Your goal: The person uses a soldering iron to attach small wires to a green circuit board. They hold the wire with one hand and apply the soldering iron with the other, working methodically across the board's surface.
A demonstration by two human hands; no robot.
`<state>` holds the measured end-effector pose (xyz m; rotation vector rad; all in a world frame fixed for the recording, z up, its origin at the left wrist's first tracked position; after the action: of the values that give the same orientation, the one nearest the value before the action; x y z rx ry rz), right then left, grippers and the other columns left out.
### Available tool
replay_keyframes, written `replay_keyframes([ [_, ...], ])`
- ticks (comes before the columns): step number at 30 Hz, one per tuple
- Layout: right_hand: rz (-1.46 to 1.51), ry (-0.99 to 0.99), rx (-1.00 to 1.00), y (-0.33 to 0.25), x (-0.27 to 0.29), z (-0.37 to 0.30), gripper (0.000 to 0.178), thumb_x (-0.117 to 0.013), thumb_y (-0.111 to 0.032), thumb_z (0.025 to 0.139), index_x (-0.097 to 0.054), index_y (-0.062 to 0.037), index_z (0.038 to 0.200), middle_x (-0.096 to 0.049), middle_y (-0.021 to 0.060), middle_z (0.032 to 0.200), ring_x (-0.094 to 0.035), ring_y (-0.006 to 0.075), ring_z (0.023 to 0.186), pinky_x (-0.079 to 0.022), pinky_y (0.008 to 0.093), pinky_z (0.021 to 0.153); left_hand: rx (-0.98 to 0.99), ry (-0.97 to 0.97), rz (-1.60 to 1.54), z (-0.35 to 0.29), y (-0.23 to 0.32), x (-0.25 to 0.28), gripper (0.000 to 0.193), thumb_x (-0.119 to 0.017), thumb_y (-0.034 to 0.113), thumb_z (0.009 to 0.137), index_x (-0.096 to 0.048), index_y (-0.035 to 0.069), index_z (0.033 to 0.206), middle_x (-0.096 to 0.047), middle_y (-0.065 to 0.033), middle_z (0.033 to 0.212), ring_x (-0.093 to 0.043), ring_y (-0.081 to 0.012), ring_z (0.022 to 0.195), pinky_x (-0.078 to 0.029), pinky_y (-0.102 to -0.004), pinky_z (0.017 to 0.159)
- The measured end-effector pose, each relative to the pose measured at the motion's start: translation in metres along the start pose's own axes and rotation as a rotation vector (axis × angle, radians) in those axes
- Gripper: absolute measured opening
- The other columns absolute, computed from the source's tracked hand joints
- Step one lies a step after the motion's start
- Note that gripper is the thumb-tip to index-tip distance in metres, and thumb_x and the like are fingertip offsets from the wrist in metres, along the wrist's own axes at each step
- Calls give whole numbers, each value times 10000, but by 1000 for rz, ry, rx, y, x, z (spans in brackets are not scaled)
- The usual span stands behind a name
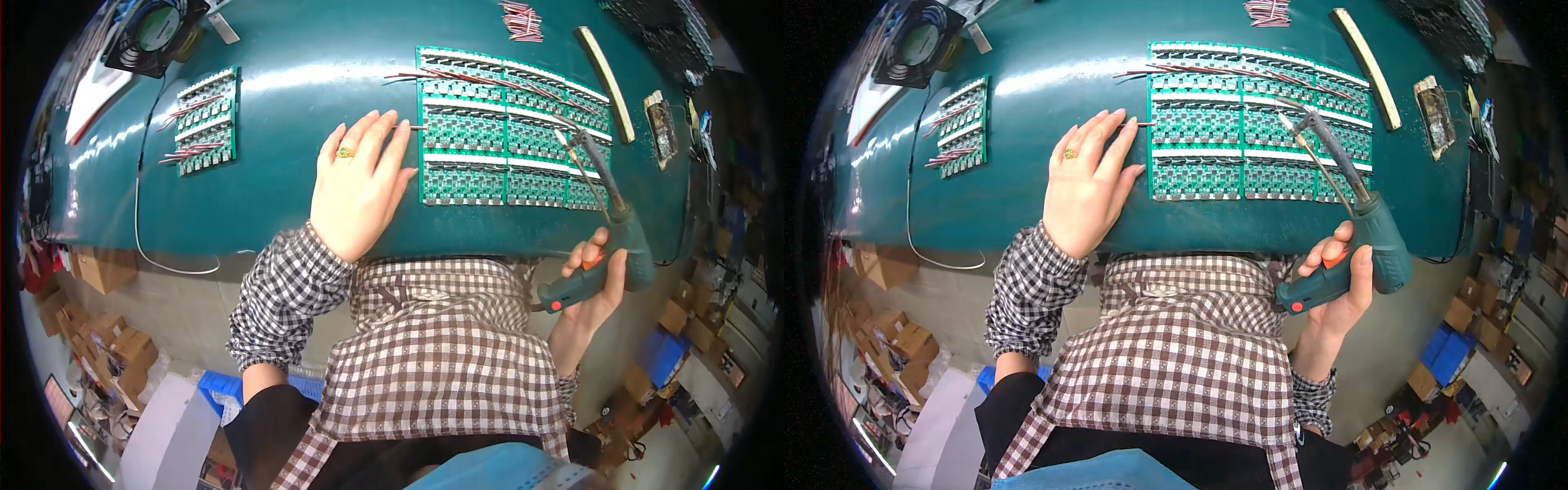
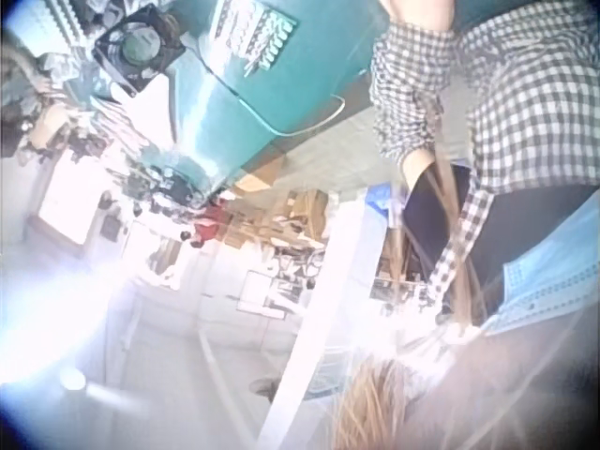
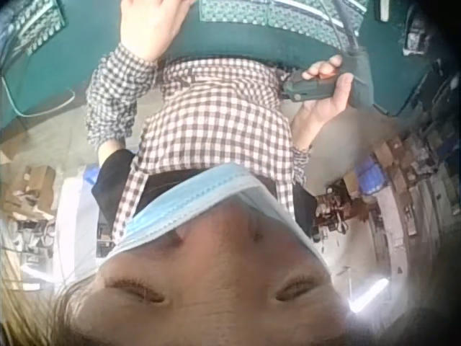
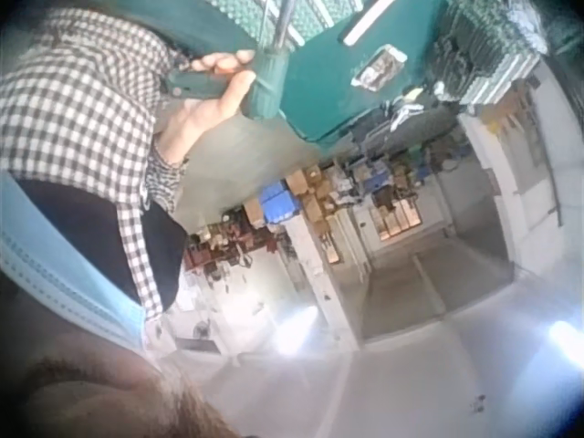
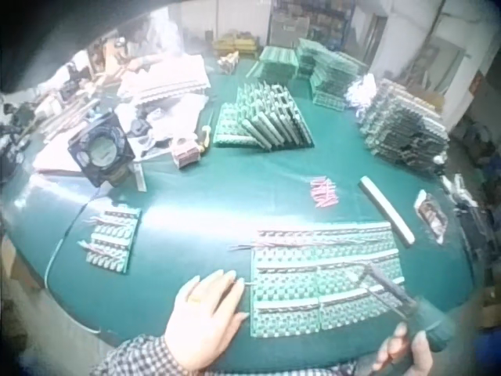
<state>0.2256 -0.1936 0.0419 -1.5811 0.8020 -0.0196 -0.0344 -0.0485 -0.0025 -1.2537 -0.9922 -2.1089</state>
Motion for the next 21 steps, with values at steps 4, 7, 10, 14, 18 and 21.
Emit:
replay_keyframes([
  [4, -31, 41, 46, -5, 12, -13, 357, -456, -372, 983, -494, -24, 1054, -533, 26, 774, -554, 128, 703, -517, 238, 544, -13, 127, -213, 14, -7, 20, 335, -679, 137, 801, -599, 19, 1103, -597, -166, 1097, -577, -343, 1012, -465, -415, 848],
  [7, -43, 157, 85, -18, 34, -25, 351, -469, -390, 975, -498, -45, 1034, -527, 14, 756, -545, 116, 688, -501, 230, 532, -45, 105, -440, 71, 13, 32, 252, -664, 50, 809, -629, 28, 1058, -644, -123, 1017, -615, -279, 980, -474, -343, 844],
  [10, 56, 146, 51, -13, 36, -19, 356, -470, -403, 973, -499, -53, 1030, -523, 6, 746, -535, 112, 678, -485, 225, 521, 7, -19, -538, 129, -6, 15, 249, -660, 86, 834, -639, 15, 1072, -655, -95, 1010, -653, -192, 907, -525, -303, 816],
  [14, 170, 158, 102, -12, 47, -28, 360, -504, -387, 957, -516, -35, 1028, -571, 20, 738, -584, 130, 649, -522, 259, 505, 81, -189, -384, 198, 6, -37, 277, -653, 176, 822, -663, 20, 1050, -682, -142, 990, -661, -225, 927, -521, -332, 827],
  [18, 166, 191, 140, -12, 57, -36, 359, -506, -388, 956, -514, -38, 1033, -574, 19, 746, -585, 126, 659, -519, 260, 503, 79, -172, -161, 230, 12, -92, 218, -671, 238, 771, -670, 44, 870, -663, -129, 862, -630, -278, 869, -502, -387, 802],
  [21, 206, 247, 151, -11, 61, -42, 357, -516, -389, 952, -513, -40, 1031, -570, 16, 742, -583, 120, 658, -516, 253, 501, 86, -200, -192, 238, 11, -108, 211, -666, 245, 769, -655, 45, 832, -655, -142, 851, -619, -289, 877, -493, -393, 804],
])
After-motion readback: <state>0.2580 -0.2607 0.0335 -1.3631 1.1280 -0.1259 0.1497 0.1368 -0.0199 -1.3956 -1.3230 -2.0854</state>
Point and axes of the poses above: each hand's wrist, its own z-axis towards the middle knuckle, its own x-axis out of the back of the hand, y = z × x, the point moved 1 cm from there along z, towards the middle knuckle
